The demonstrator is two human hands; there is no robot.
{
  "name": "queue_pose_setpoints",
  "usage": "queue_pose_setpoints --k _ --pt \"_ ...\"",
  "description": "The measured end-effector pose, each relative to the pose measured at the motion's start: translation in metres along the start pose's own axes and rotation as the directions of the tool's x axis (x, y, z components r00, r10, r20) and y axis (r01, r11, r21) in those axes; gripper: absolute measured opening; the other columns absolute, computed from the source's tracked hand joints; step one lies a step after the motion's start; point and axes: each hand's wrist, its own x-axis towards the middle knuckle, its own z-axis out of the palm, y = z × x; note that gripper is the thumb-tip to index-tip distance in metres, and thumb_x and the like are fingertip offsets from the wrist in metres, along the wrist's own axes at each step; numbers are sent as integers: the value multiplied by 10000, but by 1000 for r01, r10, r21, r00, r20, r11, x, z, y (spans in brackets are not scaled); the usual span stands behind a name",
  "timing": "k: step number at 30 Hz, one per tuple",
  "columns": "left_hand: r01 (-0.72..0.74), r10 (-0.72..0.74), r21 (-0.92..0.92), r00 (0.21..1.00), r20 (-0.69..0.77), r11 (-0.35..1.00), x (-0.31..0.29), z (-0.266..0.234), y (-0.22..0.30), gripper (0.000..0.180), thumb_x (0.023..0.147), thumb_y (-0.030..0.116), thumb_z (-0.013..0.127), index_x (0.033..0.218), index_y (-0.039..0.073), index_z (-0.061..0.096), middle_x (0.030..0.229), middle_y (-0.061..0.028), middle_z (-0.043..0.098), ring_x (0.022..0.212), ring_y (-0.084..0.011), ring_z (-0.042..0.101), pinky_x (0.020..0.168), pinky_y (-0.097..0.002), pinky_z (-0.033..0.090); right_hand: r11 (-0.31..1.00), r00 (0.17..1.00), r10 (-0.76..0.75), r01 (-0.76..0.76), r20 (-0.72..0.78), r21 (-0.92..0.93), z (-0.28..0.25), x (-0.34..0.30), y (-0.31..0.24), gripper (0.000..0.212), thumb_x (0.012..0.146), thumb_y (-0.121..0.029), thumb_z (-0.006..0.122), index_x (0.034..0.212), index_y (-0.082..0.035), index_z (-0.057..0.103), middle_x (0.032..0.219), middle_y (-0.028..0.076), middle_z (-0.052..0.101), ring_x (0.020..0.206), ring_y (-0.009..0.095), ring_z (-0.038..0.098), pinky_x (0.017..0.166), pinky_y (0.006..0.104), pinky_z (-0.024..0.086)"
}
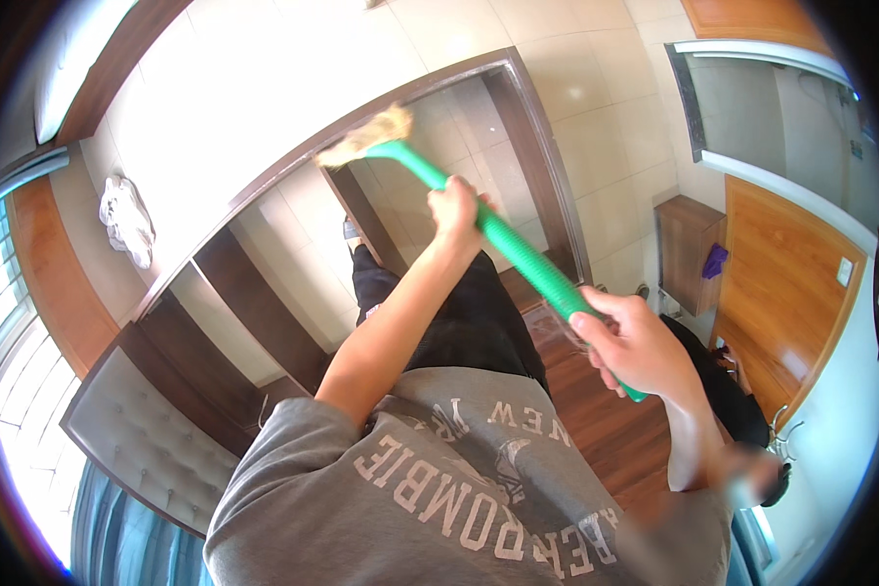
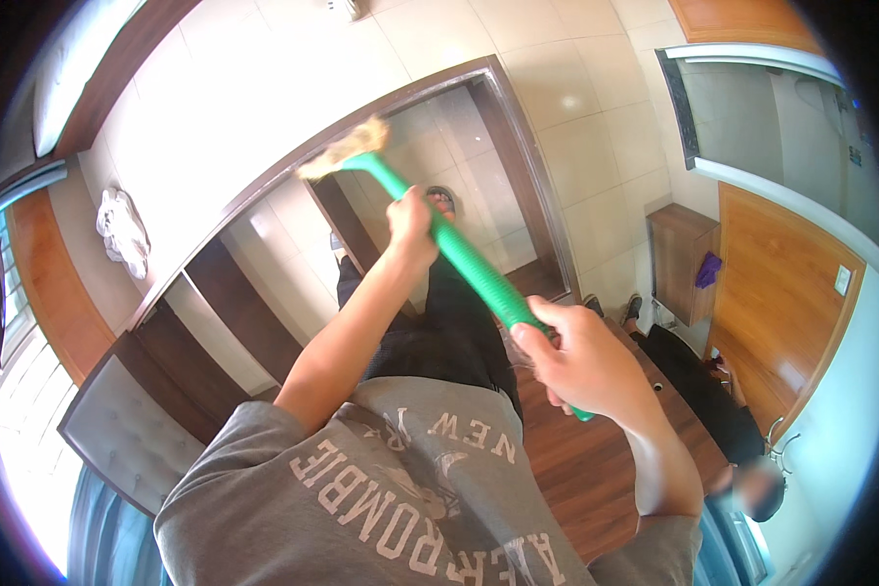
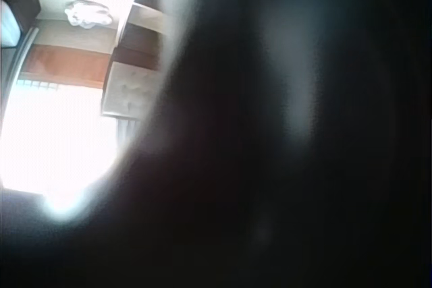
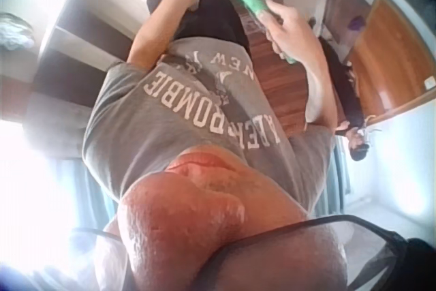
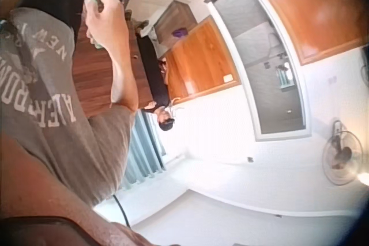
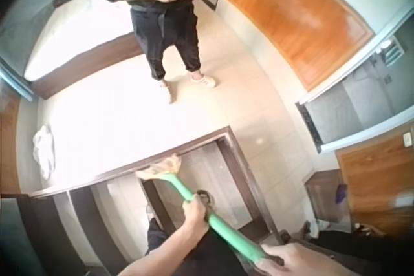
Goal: The person removes a wooden headboard from a bed frame and then uses a green-handled broom to sweep the interior surfaces of the bed frame. The person continues sweeping the frame while another person stands nearby.
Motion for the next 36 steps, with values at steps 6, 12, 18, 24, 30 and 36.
queue_pose_setpoints --k 6,12,18,24,30,36 --pt "-88 90 129 996 -7 988 71 -10 19 239 1017 190 475 933 -32 501 784 -161 564 595 -275 598 491 -426 527 986 989 -140 135 -44 -99 31 61 -8 503 1078 -256 561 1449 78 493 623 18 547 431 103 542 373 294 440" --pt "-54 46 47 986 160 997 104 96 -13 137 961 65 417 963 -59 475 791 -170 569 578 -286 600 481 -453 551 996 965 -84 87 -249 -2 -15 87 2 514 1075 -241 562 1459 92 490 653 39 569 449 105 535 377 294 436" --pt "9 -71 215 957 280 976 105 174 -45 148 975 79 417 954 -50 488 785 -173 561 578 -287 597 462 -453 537 998 923 -29 45 -383 33 -44 105 24 608 1067 -256 567 1518 116 403 624 41 561 452 138 558 400 327 476" --pt "-90 -34 290 918 395 953 126 192 -68 152 959 68 441 908 -68 487 778 -172 554 617 -294 616 473 -455 538 984 932 -37 96 -360 149 -52 111 43 423 1071 -254 556 1370 44 575 569 8 515 452 134 568 388 328 454" --pt "-105 -27 308 919 394 946 61 138 -83 193 989 122 456 930 -61 468 752 -138 546 574 -279 619 457 -452 545 976 923 47 39 -383 214 -3 41 66 280 1070 -245 557 1146 23 591 545 -3 488 416 124 536 366 328 426" --pt "-218 -209 561 774 598 798 25 102 -46 424 1039 241 516 1246 -121 439 1024 -214 601 785 -330 676 590 -463 617 960 880 -94 204 -465 191 57 56 88 413 1061 -230 559 1348 67 552 549 27 517 408 158 546 365 337 434"
